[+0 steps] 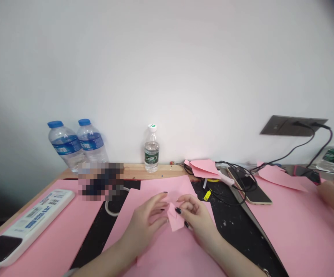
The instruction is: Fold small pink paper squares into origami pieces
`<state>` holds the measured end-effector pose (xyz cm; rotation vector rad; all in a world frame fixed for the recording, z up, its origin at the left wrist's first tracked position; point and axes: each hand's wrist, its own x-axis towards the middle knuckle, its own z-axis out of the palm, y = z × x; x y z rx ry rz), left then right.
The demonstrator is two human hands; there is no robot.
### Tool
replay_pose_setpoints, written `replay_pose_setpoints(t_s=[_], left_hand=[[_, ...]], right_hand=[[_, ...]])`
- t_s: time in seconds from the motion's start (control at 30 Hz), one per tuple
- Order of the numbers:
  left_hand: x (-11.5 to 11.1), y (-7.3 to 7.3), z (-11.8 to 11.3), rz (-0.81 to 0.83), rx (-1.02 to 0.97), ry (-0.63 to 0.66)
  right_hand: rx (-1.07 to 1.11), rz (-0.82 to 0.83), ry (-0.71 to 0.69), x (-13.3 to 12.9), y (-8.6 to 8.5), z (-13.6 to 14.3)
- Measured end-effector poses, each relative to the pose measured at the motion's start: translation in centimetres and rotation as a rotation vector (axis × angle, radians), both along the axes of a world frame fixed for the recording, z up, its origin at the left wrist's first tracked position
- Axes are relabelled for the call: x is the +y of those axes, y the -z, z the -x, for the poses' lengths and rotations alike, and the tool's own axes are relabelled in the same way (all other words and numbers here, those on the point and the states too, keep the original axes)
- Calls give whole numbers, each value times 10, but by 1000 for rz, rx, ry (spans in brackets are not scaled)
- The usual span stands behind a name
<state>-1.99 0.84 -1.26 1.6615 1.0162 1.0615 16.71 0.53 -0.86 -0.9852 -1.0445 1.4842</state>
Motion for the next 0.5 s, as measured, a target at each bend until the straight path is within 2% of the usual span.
replay_pose_setpoints(t_s=[0.07, 0.13, 0.2, 0.33, 0.5], left_hand=[[-1, -3, -4, 207, -154, 32], [-4, -8, -10, 322, -258, 179], [-8, -13, -16, 379, -319, 239], [-12, -14, -22, 514, -367, 166], [-9, -12, -17, 569, -326, 131]], right_hand=[[-15, -14, 70, 1, -1, 0], [-30, -35, 70, 1, -2, 2], [-58, -42, 27, -1, -3, 5], [-259, -76, -40, -8, -3, 8], [-656, -388, 54, -10, -3, 1]])
